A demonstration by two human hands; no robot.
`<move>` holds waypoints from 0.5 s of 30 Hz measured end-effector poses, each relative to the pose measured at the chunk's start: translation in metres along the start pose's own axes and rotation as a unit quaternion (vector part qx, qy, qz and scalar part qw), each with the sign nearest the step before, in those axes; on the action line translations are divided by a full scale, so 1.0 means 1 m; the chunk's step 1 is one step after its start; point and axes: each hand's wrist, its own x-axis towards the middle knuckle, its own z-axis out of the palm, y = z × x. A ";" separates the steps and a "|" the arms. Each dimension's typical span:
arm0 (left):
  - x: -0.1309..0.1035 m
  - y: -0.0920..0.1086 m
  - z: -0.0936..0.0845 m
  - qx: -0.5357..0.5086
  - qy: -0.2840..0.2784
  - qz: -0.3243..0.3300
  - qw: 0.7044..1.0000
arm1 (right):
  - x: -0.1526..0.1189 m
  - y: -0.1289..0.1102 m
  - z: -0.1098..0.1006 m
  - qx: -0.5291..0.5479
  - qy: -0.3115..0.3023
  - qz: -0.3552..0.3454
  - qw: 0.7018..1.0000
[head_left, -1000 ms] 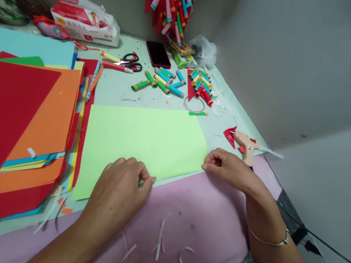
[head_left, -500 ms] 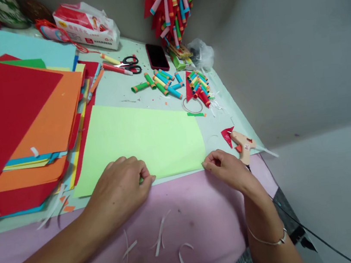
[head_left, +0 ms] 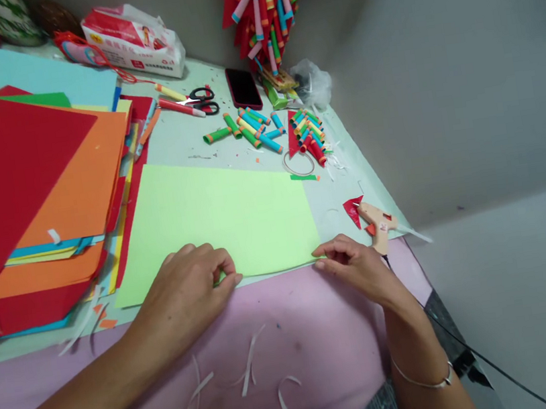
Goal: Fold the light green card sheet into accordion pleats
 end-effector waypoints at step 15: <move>0.000 -0.001 -0.001 -0.026 -0.009 -0.006 1.000 | -0.001 -0.008 0.000 -0.036 -0.006 0.002 0.999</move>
